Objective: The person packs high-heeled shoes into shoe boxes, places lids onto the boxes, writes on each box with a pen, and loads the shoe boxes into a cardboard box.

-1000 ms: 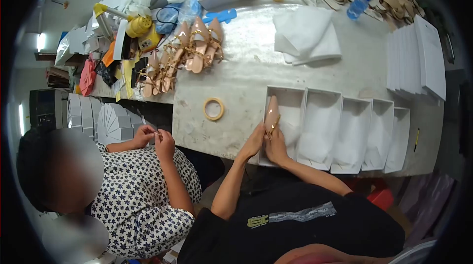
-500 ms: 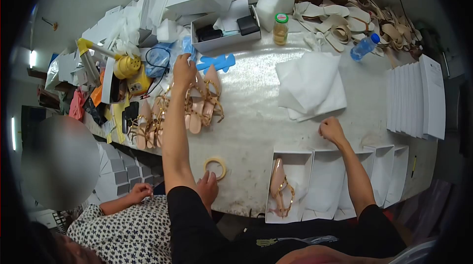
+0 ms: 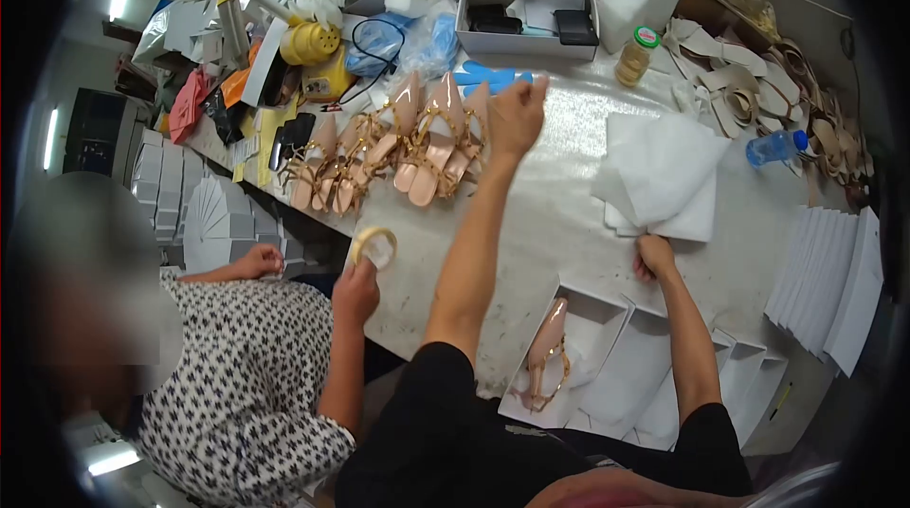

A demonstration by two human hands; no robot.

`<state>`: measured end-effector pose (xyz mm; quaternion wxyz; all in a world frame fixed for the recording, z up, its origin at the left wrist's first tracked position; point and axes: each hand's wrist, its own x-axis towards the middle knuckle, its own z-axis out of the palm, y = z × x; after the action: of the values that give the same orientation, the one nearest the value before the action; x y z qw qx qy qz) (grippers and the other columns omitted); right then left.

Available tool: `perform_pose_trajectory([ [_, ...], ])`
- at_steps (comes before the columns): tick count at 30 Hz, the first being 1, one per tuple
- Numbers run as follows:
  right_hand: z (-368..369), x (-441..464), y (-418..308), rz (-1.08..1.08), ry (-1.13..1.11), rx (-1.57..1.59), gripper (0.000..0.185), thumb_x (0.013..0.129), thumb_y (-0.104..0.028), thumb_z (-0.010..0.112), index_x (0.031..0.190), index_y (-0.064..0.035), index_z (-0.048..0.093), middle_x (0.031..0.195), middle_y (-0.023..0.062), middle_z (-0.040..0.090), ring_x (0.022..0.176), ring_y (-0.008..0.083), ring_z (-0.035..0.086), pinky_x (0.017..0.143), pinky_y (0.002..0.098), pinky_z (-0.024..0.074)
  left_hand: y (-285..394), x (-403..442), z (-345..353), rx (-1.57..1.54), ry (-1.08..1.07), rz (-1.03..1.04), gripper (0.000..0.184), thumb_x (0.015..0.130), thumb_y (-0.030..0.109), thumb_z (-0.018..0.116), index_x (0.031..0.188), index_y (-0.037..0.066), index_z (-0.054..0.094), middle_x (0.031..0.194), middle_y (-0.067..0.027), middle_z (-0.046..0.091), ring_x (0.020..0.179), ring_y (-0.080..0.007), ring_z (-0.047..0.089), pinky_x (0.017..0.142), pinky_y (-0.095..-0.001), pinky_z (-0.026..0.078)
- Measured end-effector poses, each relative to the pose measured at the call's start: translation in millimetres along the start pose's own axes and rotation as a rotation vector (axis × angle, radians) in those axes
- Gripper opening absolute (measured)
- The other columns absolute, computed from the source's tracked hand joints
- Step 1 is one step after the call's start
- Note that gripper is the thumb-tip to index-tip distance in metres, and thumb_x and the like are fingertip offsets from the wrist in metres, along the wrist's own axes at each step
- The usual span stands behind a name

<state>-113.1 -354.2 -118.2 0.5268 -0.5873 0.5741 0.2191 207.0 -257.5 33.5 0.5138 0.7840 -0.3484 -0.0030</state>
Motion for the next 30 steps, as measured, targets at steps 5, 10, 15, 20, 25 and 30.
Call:
perform_pose_trajectory([
  [5, -1, 6, 4, -0.141, -0.003, -0.095, 0.044, 0.081, -0.031, 0.037, 0.060, 0.0004, 0.061, 0.054, 0.0148, 0.059, 0.040, 0.0251, 0.055, 0.044, 0.0389, 0.0437, 92, -184, -23, -0.151, -0.239, -0.142, 0.024, 0.092, 0.022, 0.067, 0.089, -0.002, 0.068, 0.054, -0.0060, 0.049, 0.049, -0.0084, 0.039, 0.047, -0.0292, 0.033],
  [10, 1, 25, 13, -0.163, -0.111, -0.014, 0.043, 0.084, -0.031, 0.038, 0.065, 0.0000, 0.062, 0.057, 0.0155, 0.060, 0.043, 0.0263, 0.057, 0.045, 0.0403, 0.0451, 155, -307, -115, -0.052, -0.388, -0.095, 0.016, 0.092, 0.014, 0.067, 0.103, 0.002, 0.069, 0.057, -0.0020, 0.053, 0.052, -0.0067, 0.047, 0.050, -0.0248, 0.040],
  [15, 6, -18, 12, -0.322, -0.157, -0.249, 0.071, 0.086, -0.061, 0.050, 0.102, 0.0062, 0.066, 0.089, 0.0218, 0.067, 0.070, 0.0279, 0.066, 0.062, 0.0424, 0.0535, 214, -358, -192, 0.083, -0.264, -0.079, 0.022, 0.092, 0.016, 0.068, 0.107, 0.001, 0.067, 0.059, -0.0055, 0.053, 0.054, -0.0098, 0.046, 0.052, -0.0279, 0.039],
  [20, 27, -71, 11, -0.519, -0.045, -0.485, 0.095, 0.084, -0.078, 0.045, 0.118, 0.0081, 0.064, 0.115, 0.0270, 0.064, 0.102, 0.0361, 0.065, 0.084, 0.0485, 0.0523, 201, -377, -227, 0.164, -0.420, -0.179, 0.028, 0.093, 0.019, 0.067, 0.115, 0.001, 0.064, 0.064, -0.0081, 0.057, 0.056, -0.0125, 0.049, 0.055, -0.0284, 0.042],
  [25, 63, -80, -10, -0.858, 0.187, -0.612, 0.062, 0.094, -0.055, 0.046, 0.106, 0.0018, 0.070, 0.111, 0.0269, 0.066, 0.106, 0.0412, 0.062, 0.095, 0.0451, 0.0464, 137, -351, -244, 0.150, -0.700, -0.173, 0.038, 0.095, 0.024, 0.064, 0.126, 0.002, 0.057, 0.078, -0.0146, 0.064, 0.064, -0.0226, 0.059, 0.064, -0.0345, 0.049],
  [30, 112, -67, -68, -0.820, 0.322, -0.435, 0.042, 0.093, -0.033, 0.046, 0.105, -0.0006, 0.070, 0.109, 0.0250, 0.067, 0.106, 0.0418, 0.062, 0.095, 0.0457, 0.0475, 50, -259, -234, 0.185, -0.742, 0.015, 0.043, 0.094, 0.026, 0.065, 0.130, 0.005, 0.056, 0.086, -0.0151, 0.067, 0.074, -0.0226, 0.062, 0.071, -0.0341, 0.050],
])
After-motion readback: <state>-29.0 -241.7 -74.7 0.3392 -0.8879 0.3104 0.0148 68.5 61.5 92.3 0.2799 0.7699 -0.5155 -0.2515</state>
